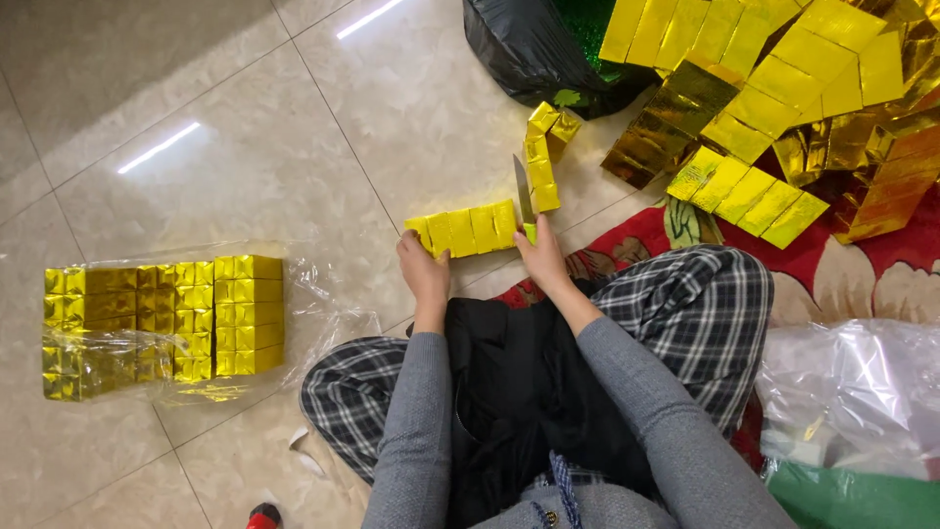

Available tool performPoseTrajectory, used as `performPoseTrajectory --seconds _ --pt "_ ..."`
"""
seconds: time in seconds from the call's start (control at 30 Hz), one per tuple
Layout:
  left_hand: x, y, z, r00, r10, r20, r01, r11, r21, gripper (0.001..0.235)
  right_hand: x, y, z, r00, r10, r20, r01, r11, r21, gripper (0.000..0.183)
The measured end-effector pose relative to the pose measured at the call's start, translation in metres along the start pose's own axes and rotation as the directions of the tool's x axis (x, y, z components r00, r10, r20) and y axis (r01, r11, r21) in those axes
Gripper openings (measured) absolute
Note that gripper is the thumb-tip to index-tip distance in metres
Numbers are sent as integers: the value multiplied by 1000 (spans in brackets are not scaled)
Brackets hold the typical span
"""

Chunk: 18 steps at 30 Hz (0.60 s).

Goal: Cutting stacks of gold-colored foil blocks using a knife

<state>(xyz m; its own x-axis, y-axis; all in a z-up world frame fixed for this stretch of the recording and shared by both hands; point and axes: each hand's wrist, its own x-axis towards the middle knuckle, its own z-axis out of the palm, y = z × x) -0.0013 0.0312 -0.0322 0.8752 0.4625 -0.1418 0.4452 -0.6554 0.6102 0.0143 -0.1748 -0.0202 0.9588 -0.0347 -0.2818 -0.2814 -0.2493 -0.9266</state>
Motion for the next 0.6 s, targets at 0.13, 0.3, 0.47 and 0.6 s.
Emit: performPoseTrajectory --seconds 0.13,0.3,0.47,0.6 --pt "-8 0 -3 1000 -30 0 30 1000 4 71 2 -4 -2 1000 -29 -13 29 999 32 33" --pt "-18 -2 -3 993 -69 92 72 997 -30 59 11 15 -4 997 -78 -3 78 997 -24 38" --pt "-36 53 -63 992 20 123 -9 996 -89 41 -9 -37 -17 995 -38 -94 36 999 -18 42" --pt "-52 60 -76 903 133 409 -36 971 -236 34 3 -14 -23 984 -62 -168 48 995 -86 38"
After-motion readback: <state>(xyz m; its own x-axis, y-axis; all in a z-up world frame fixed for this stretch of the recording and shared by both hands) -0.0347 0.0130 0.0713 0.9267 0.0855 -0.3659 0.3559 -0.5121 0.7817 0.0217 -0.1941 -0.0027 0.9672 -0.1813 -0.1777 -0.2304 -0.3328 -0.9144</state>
